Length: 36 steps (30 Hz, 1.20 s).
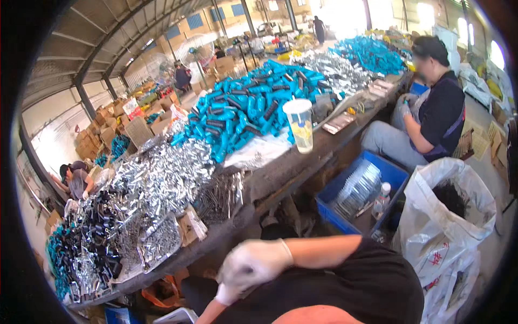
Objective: The person assembles tools by connecting metal tubes, pins, and springs, inserting the mechanisms into plastic handles, and placing the assembled tools into a basket.
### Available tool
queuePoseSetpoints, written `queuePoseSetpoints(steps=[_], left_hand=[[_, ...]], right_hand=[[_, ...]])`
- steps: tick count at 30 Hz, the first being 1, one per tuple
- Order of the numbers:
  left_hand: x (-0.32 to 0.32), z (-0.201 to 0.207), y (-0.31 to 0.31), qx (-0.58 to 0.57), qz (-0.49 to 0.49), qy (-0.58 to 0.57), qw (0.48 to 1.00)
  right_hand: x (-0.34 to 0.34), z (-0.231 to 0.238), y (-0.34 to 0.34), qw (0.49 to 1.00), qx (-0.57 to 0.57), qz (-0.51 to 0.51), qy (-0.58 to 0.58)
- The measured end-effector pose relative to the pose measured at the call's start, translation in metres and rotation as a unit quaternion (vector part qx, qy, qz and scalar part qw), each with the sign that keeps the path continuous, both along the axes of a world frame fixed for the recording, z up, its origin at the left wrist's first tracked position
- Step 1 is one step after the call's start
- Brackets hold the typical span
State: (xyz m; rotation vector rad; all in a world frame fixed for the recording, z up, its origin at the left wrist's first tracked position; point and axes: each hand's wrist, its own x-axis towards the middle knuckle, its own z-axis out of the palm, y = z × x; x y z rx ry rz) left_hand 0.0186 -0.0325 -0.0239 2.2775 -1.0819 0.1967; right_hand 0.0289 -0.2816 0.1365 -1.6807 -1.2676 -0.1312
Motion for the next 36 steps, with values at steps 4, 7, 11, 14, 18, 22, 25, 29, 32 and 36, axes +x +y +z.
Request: queuePoseSetpoints(steps=[4,7,11,14,18,22,25,29,32,36], left_hand=[[-0.019,0.026,-0.025,-0.05,0.008,0.225,0.973],[0.006,0.007,0.005,-0.107,0.161,0.369,0.909],[-0.013,0.062,-0.047,0.053,0.066,0.299,0.951],[-0.021,0.022,-0.045,-0.003,0.066,0.331,0.941],[-0.013,0.038,-0.025,-0.065,0.164,0.311,0.934],[-0.003,0.038,-0.025,-0.055,0.191,0.38,0.903],[-0.016,0.03,-0.039,0.038,0.076,0.291,0.953],[-0.013,0.014,-0.059,0.009,0.012,0.399,0.917],[-0.013,0.038,-0.066,0.037,0.015,0.401,0.915],[-0.021,0.032,-0.052,-0.08,0.012,0.461,0.884]], right_hand=[[0.056,-0.019,-0.034,0.952,-0.003,-0.146,0.269],[0.015,-0.052,-0.052,0.974,0.131,-0.075,0.167],[0.0,0.0,-0.02,0.996,-0.025,0.024,0.077],[0.038,0.01,-0.03,0.951,-0.173,-0.204,0.158],[0.042,-0.079,-0.065,0.95,-0.043,-0.164,0.261],[-0.024,-0.062,-0.052,0.98,-0.014,-0.141,0.143],[-0.021,-0.023,-0.026,0.998,0.029,-0.058,-0.014],[0.011,0.008,-0.037,0.966,-0.073,-0.186,0.164],[0.037,-0.021,-0.061,0.918,-0.095,-0.215,0.319],[0.016,-0.071,-0.068,0.93,-0.044,-0.359,0.069]])
